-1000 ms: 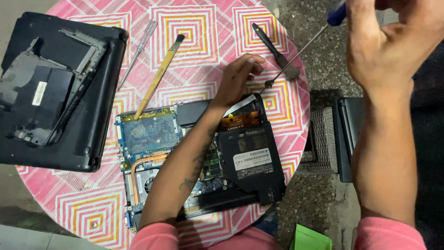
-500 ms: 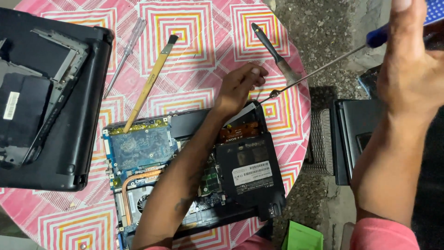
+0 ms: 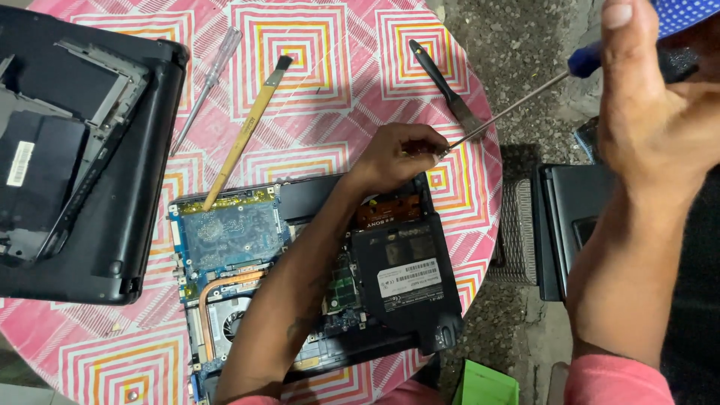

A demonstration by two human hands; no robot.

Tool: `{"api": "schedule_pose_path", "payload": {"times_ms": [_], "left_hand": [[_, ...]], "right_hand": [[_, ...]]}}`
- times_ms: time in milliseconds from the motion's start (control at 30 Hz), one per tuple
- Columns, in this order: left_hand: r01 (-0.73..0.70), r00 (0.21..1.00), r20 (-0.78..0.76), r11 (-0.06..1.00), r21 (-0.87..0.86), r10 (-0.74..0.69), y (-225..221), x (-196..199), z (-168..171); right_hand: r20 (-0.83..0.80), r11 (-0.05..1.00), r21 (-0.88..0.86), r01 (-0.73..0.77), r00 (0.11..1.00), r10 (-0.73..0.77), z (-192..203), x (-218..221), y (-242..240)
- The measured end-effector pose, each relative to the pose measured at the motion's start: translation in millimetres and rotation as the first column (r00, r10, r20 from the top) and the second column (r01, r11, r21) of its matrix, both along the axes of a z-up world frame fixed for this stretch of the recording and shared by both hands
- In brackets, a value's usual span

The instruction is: Disassembling a laptop by removing the internal metal shield and disconnecting various ribbon cables and wires.

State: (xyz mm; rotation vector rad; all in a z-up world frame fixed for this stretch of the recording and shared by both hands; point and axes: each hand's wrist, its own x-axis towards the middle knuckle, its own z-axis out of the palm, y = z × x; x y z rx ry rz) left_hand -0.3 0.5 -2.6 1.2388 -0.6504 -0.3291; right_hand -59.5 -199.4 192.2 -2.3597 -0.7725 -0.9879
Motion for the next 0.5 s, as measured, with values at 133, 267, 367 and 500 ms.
{"api": "schedule_pose_path", "payload": {"times_ms": [133,267,367,500], "left_hand": [[-0.011,1.000,-0.023,1.000,-0.005,0.011,-1,0,-2],[-0.006,1.000,-0.007,1.000,0.007,0.006,0,-1,2],[0.007,1.000,-0.023,1.000,0.002,-0.007,0,0,1],[0.000,1.000,0.022,1.000,-0.012,0.000,-6,3,-4]], "right_hand": [[-0.023,1.000,-0.020,0.024,0.999,-0.024,1,-1,-7],[0.129,0.957,-0.229,0.176,0.980,-0.149,3,-2,-11],[0.223,0.888,-0.360,0.287,0.950,-0.216,0,9,-26],[-0.325,0.913,0.227,-0.340,0.857,0.400,-36,58,-94]]}}
